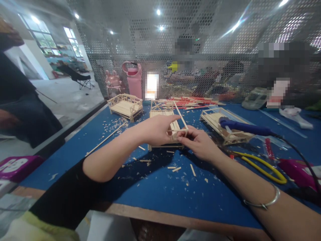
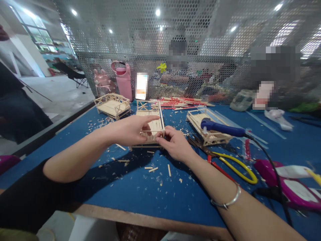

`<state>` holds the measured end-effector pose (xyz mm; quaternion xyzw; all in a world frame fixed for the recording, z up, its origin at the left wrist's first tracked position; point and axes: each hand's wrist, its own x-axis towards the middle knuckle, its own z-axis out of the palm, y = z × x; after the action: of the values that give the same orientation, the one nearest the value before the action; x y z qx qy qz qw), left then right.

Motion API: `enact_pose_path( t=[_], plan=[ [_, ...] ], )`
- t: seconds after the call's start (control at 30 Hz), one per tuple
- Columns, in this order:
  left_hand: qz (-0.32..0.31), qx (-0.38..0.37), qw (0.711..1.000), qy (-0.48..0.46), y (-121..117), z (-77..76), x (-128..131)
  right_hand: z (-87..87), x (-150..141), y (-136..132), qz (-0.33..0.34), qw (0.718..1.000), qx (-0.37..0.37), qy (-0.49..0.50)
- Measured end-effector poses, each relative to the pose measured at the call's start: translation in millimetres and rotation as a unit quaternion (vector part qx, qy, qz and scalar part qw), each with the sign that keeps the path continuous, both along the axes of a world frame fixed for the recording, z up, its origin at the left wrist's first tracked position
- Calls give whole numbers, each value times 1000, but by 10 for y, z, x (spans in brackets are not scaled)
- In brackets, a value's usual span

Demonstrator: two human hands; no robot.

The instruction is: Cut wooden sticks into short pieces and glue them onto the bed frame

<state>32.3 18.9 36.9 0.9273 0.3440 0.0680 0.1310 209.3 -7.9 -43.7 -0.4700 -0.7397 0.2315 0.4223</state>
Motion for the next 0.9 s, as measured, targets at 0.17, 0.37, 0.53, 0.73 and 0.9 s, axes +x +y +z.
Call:
enact_pose_path(
  t=[0.17, 0.37, 0.53, 0.73, 0.9],
  plan=[
    [6, -28, 999, -28, -22, -78, -112, 8, -7, -5, -2, 1000, -2, 3],
    [8, 17, 997, -69, -31, -227, -121, 9, -13, -9, -4, 1000, -1, 2],
    [9, 37, 997, -62, -16, -256, -128, -1, -21, -7, -7, 1000, -1, 6],
    [16, 30, 998, -61, -43, -258, -116, -11, -39, -6, -12, 1000, 1, 16],
    [33, 50, 997, -52, -54, -267, -100, -11, -43, -6, -12, 1000, 4, 18]
  ],
)
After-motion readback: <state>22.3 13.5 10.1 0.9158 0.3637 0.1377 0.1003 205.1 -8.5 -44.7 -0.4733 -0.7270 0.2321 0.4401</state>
